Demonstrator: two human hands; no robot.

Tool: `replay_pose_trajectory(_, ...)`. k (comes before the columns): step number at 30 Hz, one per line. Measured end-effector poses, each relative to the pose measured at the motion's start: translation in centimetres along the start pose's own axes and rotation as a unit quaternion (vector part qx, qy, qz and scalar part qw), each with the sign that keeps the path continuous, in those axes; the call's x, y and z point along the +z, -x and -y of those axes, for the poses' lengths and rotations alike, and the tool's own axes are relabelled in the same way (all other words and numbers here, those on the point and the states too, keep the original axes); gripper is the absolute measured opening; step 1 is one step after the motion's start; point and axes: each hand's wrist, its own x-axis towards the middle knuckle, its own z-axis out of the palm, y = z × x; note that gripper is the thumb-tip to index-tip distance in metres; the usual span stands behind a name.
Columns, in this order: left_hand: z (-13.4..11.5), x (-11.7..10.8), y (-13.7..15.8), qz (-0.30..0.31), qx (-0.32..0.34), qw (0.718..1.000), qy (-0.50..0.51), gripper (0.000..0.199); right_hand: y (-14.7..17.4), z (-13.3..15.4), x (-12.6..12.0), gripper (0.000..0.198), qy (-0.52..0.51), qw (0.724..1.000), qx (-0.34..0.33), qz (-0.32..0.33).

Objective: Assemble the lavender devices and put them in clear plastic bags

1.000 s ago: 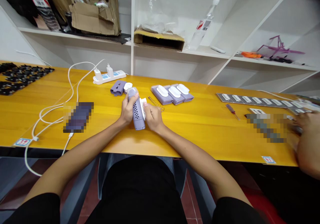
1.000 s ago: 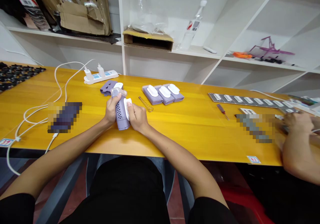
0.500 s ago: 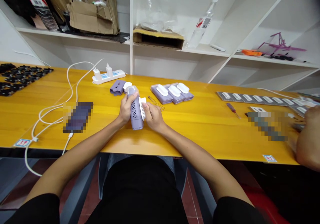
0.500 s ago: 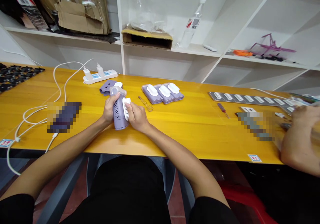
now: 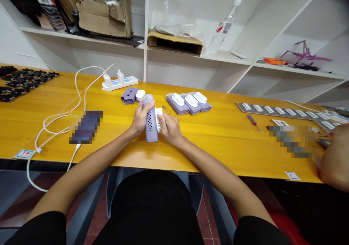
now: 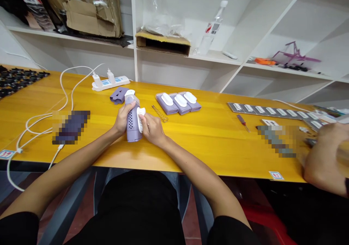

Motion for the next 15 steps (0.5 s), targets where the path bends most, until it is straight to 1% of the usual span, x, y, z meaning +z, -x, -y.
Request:
replay_pose_trajectory(9,-0.14,-0.07,0.11,-0.015,0.000,1.000,-0.006,0.044,-0.18,0.21,0.25,0.048,-0.012,1.000,0.013,-0.016)
replay_pose_trajectory(12,-0.22,0.05,0.21,-0.018,0.014,1.000,-0.012,0.041,-0.18,0.23,0.20,0.048,-0.015,0.999,0.030,-0.014)
replay_pose_trajectory(15,-0.26,0.05,0.24,-0.007,0.037,0.999,-0.022,0.037,-0.11,0.17,0.17,0.049,-0.013,0.999,0.039,-0.010)
